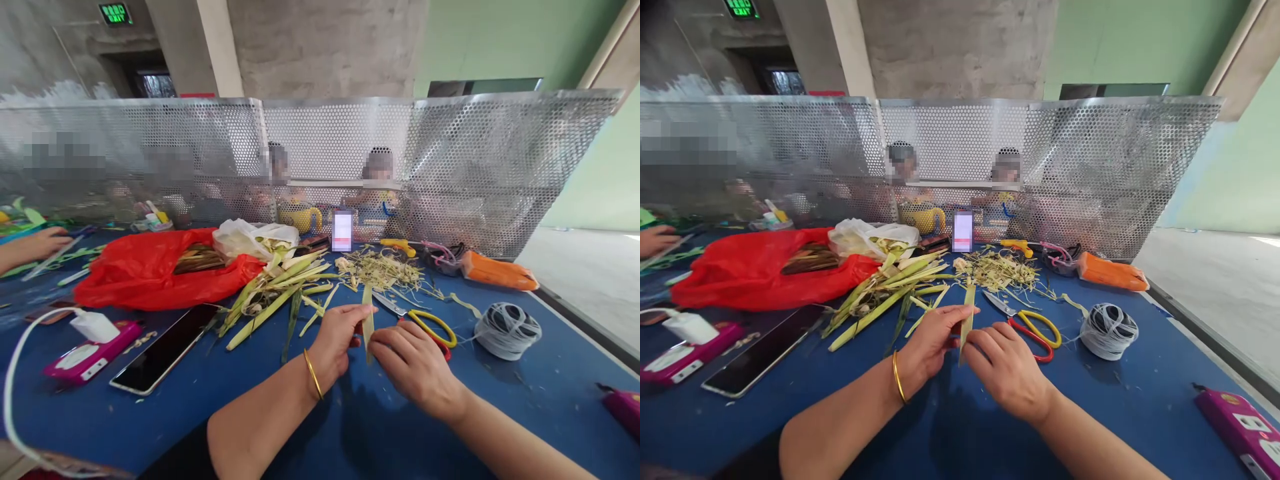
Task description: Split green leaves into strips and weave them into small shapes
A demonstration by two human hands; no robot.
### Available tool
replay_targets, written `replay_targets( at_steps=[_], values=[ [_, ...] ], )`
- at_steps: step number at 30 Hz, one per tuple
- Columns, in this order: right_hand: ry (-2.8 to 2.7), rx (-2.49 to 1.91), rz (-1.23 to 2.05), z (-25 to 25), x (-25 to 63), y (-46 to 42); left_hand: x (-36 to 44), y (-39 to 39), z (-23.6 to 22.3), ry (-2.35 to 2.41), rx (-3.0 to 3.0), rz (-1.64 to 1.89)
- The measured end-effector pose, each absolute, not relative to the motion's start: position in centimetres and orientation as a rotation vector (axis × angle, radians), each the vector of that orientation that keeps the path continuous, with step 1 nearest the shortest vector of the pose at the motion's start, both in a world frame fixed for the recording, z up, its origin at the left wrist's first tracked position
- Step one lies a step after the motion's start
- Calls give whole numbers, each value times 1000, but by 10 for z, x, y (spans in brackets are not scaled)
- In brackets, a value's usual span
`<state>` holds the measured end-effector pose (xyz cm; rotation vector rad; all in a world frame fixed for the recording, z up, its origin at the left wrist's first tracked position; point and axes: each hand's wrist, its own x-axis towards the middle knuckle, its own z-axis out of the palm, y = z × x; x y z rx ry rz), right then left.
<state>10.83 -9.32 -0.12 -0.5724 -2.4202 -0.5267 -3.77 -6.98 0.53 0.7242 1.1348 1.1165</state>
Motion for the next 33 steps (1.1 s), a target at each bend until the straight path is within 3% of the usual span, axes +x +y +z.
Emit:
replay_targets(
  at_steps=[11,33],
  values=[
    [-2419,-711,-785,1,106,-84,-45,-64,-4,1039,750,1005],
    [-2315,-709,-363,-9,124,-73,-40,-69,-11,1036,761,982]
  ],
)
